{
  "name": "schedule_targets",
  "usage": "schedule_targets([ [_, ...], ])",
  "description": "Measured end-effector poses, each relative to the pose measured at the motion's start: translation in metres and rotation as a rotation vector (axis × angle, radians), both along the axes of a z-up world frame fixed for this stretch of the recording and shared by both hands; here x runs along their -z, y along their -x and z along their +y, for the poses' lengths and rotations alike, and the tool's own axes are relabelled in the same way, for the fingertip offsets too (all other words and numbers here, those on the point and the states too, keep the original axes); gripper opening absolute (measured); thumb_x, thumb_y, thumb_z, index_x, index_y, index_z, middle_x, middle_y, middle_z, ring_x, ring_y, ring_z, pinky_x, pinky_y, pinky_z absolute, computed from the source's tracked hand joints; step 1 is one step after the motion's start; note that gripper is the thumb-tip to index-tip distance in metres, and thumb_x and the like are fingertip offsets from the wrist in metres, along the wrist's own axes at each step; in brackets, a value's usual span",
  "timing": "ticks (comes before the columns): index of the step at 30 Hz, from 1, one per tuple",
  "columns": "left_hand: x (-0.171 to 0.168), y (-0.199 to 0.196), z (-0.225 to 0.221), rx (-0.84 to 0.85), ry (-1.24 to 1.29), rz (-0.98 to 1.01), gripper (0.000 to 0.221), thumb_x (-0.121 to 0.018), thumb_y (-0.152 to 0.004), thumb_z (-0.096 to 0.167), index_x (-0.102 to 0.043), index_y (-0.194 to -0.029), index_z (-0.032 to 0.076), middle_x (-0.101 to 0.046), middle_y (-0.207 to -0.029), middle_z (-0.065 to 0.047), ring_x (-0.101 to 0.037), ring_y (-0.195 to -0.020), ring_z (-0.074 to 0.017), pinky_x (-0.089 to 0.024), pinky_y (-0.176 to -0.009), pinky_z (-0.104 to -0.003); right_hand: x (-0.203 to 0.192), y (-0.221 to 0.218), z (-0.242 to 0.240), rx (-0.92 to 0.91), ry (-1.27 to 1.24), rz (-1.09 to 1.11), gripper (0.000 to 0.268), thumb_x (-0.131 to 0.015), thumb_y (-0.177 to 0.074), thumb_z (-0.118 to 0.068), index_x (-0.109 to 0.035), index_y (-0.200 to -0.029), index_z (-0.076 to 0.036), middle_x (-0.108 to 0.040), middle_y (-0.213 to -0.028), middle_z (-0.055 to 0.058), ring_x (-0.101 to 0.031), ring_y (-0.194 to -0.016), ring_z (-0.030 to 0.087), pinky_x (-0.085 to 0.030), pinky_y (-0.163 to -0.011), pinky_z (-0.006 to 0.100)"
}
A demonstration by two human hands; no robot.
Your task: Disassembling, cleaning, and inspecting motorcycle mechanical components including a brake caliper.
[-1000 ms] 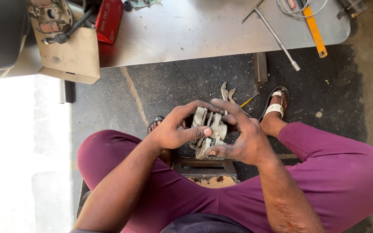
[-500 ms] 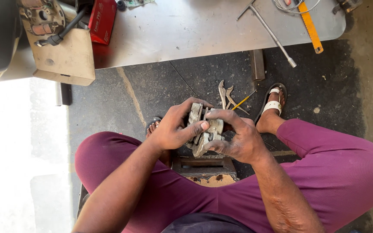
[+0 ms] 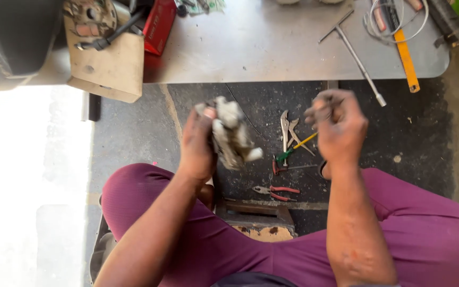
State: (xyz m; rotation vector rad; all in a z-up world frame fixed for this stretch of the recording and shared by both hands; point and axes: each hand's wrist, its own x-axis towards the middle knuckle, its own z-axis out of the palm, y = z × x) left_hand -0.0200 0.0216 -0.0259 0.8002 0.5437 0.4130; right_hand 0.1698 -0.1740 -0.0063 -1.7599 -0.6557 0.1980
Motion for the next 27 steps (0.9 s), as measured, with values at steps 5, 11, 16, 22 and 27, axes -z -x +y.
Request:
schedule_targets([
  [5, -0.018, 0.007, 0.003, -0.129, 0.241, -0.081, 0.047, -0.061, -0.102, 0.044, -0.055, -0.129, 0.005, -0.064, -0.117, -0.013, -0.065, -0.108, -0.0278, -0.056, -0.097, -0.05, 0.023, -0.03, -0.017, -0.022, 0.139, 0.233, 0.022, -0.069, -0.107, -0.023, -0.066, -0.109, -0.001, -0.071, -0.081, 0.005, -0.069, -0.07, 0.013, -0.052, -0.059, 0.024],
  [11, -0.03, 0.016, 0.0, -0.13, 0.303, -0.048, 0.049, -0.058, -0.105, 0.038, -0.052, -0.138, 0.002, -0.064, -0.122, -0.012, -0.064, -0.111, -0.0246, -0.058, -0.098, -0.044, 0.208, -0.045, -0.062, -0.111, 0.599, 0.376, 0.026, -0.069, -0.101, -0.028, -0.073, -0.105, -0.003, -0.072, -0.076, 0.005, -0.067, -0.063, 0.012, -0.05, -0.056, 0.029],
  [16, -0.026, 0.026, -0.003, -0.032, 0.171, 0.066, 0.047, -0.056, -0.106, 0.032, -0.049, -0.142, 0.003, -0.065, -0.115, -0.013, -0.067, -0.097, -0.0243, -0.055, -0.076, -0.04, 0.396, -0.006, -0.151, -0.055, 0.953, 0.325, 0.031, -0.077, -0.09, -0.035, -0.077, -0.103, -0.007, -0.077, -0.088, 0.009, -0.072, -0.077, 0.022, -0.055, -0.07, 0.038],
  [22, -0.03, 0.025, -0.005, -0.043, 0.077, 0.032, 0.043, -0.057, -0.11, 0.026, -0.046, -0.14, -0.002, -0.064, -0.122, -0.02, -0.07, -0.11, -0.0305, -0.063, -0.099, -0.047, 0.433, 0.057, -0.18, 0.005, 1.081, 0.43, 0.031, -0.08, -0.089, -0.039, -0.079, -0.096, -0.009, -0.077, -0.09, 0.014, -0.074, -0.088, 0.031, -0.056, -0.082, 0.043],
  [27, -0.029, 0.024, -0.006, 0.022, 0.096, -0.085, 0.044, -0.061, -0.111, 0.026, -0.045, -0.138, -0.004, -0.064, -0.117, -0.025, -0.074, -0.101, -0.0333, -0.064, -0.091, -0.046, 0.399, 0.112, -0.094, -0.637, 0.959, 0.156, 0.029, -0.075, -0.09, -0.034, -0.075, -0.108, -0.011, -0.074, -0.107, 0.013, -0.07, -0.103, 0.03, -0.055, -0.088, 0.043],
])
